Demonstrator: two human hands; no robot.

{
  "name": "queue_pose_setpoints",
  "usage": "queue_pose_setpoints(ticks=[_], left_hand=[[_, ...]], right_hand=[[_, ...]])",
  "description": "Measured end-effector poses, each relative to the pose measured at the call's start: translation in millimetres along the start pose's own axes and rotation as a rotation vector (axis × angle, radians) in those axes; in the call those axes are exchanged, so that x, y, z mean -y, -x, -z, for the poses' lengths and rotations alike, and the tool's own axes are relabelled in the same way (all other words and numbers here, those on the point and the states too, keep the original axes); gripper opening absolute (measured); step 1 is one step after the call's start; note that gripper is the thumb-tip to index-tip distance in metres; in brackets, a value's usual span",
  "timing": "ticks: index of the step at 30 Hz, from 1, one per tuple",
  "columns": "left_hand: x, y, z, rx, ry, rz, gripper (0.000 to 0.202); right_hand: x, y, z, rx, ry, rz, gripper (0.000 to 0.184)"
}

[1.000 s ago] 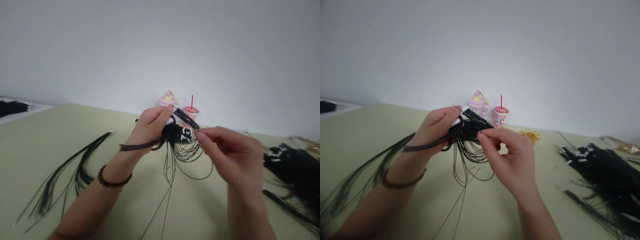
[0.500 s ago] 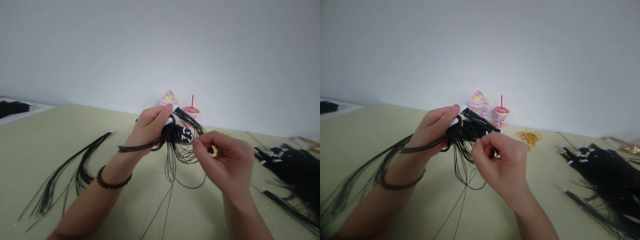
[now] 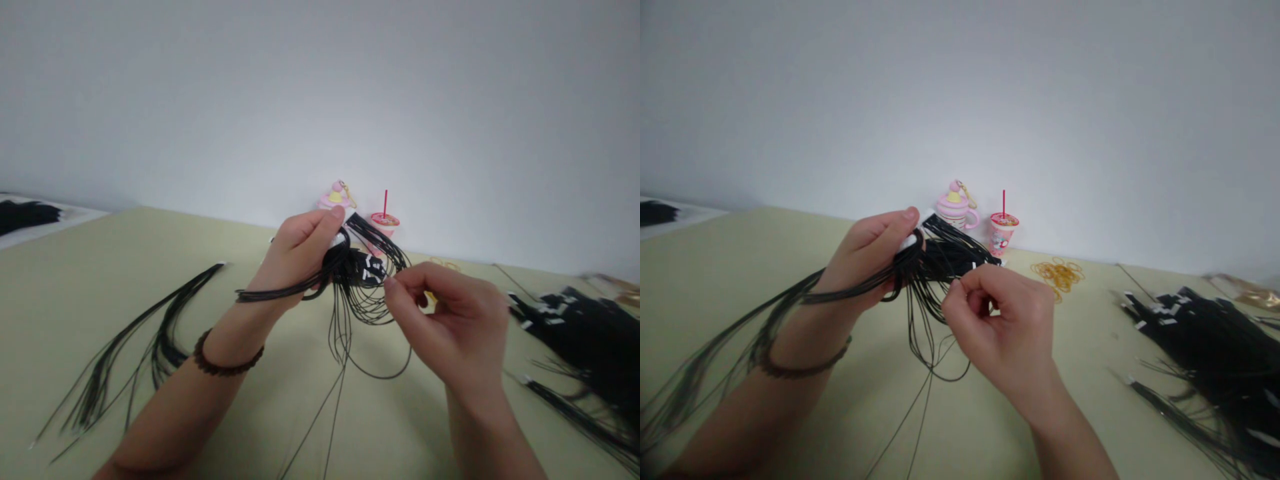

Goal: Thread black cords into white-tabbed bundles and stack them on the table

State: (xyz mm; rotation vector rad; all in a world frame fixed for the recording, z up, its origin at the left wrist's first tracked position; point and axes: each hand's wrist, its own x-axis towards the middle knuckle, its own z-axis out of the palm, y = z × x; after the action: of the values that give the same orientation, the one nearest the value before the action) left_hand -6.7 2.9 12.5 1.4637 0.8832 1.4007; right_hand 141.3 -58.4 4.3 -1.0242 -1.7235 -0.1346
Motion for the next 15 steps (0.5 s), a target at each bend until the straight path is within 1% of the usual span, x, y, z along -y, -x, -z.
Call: queue_pose_setpoints(ticks=[3,6,8,15], left_hand=[[0.6,-0.1,0.5,0.024,0.002,-0.042,0.032],[0.6,-0.4,0.3,0.01,-0.032,-0.059,0.033],[0.7,-1.2,0.9,0.004,-0.092,-0.085,0.033],[4.4,-4.0,7.0,-0.025,-0.387,-0.279,0.037]], right_hand=[[-0.3,0.6,0.8,-0.008,-0.004,-0.003,0.018],[-0.3,0.3,0.4,-0.014,-0.004,0.007,0.018],[-0.2,0.2,-0.3,-0.026,-0.002,0.01,0.018],[0.0,0.7,1.9,-0.022,0.008,-0.006,0.018]])
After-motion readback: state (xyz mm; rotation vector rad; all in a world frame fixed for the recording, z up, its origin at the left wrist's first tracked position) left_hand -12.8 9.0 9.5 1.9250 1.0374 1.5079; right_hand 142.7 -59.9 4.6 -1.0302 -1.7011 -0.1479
